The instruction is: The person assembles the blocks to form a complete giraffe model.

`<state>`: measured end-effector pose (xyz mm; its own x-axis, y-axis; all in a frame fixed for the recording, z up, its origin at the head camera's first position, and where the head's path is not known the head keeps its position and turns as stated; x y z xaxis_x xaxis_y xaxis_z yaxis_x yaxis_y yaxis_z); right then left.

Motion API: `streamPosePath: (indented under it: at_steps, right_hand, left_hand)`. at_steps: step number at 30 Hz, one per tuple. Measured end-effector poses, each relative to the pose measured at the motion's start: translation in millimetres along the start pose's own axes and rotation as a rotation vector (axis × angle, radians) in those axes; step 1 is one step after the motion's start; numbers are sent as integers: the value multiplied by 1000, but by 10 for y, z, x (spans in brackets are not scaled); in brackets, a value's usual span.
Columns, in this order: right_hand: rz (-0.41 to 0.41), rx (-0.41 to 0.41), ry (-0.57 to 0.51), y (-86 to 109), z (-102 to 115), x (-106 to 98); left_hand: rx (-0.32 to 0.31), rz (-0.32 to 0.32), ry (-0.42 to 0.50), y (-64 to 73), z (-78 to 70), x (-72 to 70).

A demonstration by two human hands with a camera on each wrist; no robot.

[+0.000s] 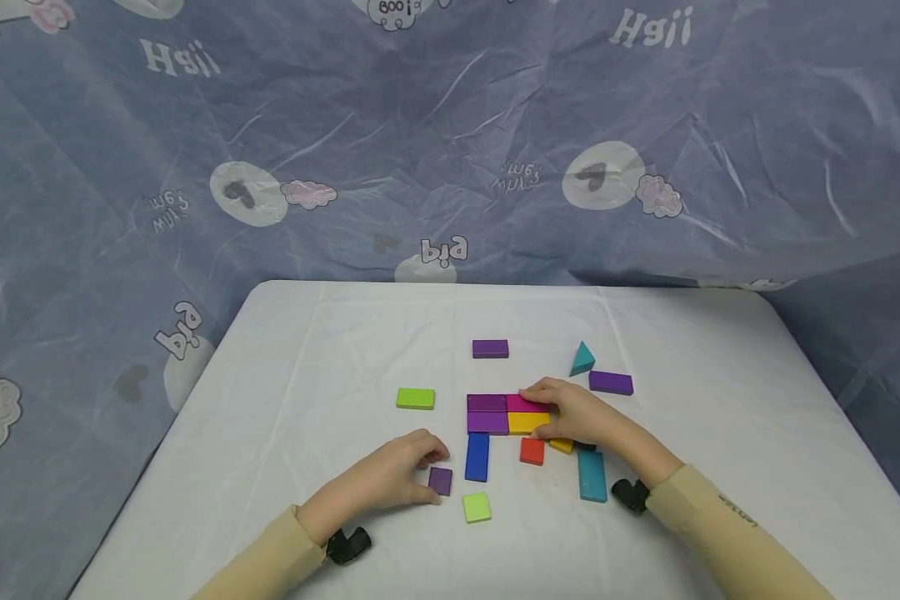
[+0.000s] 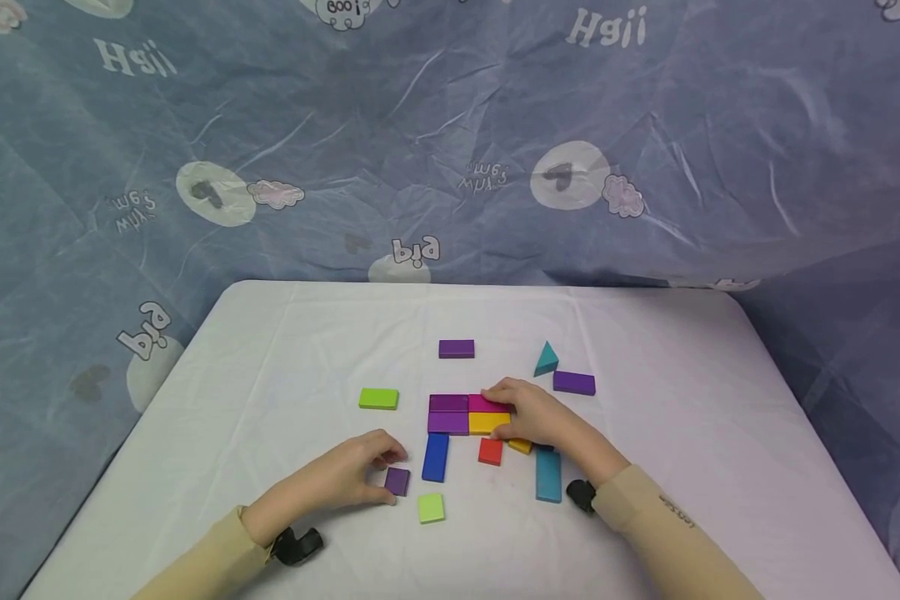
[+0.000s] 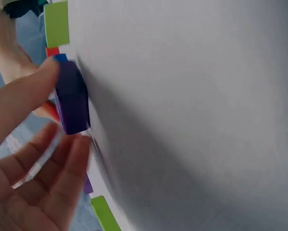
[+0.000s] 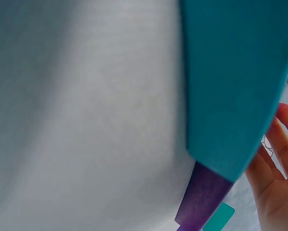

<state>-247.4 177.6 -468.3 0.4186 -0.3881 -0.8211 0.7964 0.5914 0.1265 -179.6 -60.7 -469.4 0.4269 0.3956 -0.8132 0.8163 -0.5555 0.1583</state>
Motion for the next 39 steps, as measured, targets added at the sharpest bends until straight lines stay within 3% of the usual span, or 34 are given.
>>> streamPosePath:
  at_steps: [4, 9, 16, 27, 39]
  right_hand:
    - [-4, -11, -4, 1, 5, 12]
    - [0, -18, -12, -3, 17, 29]
    - [3, -6, -15, -9, 2, 17]
    - [-8, -12, -17, 7, -7, 4]
    - [-8, -15, -24, -4, -3, -4]
  left_hand:
    - [-8, 8, -36, 29, 3, 32]
    - [6, 29, -12, 60, -23, 103]
    - [56, 37, -36, 48, -227, 210]
    - [20, 1, -126, -51, -502, 308]
    - [-1, -54, -143, -47, -511, 285]
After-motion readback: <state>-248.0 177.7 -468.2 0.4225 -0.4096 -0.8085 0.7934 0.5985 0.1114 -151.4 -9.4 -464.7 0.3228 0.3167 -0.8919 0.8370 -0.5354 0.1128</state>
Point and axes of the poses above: each hand's wrist, its own y-axis away from the middle knuckle, its own x-axis out of the palm, z = x × y, the point moved 7 cm from there along -y, towards the middle knuckle, and after that the axes turned 8 degrees about -x, right-handed, at the moved point
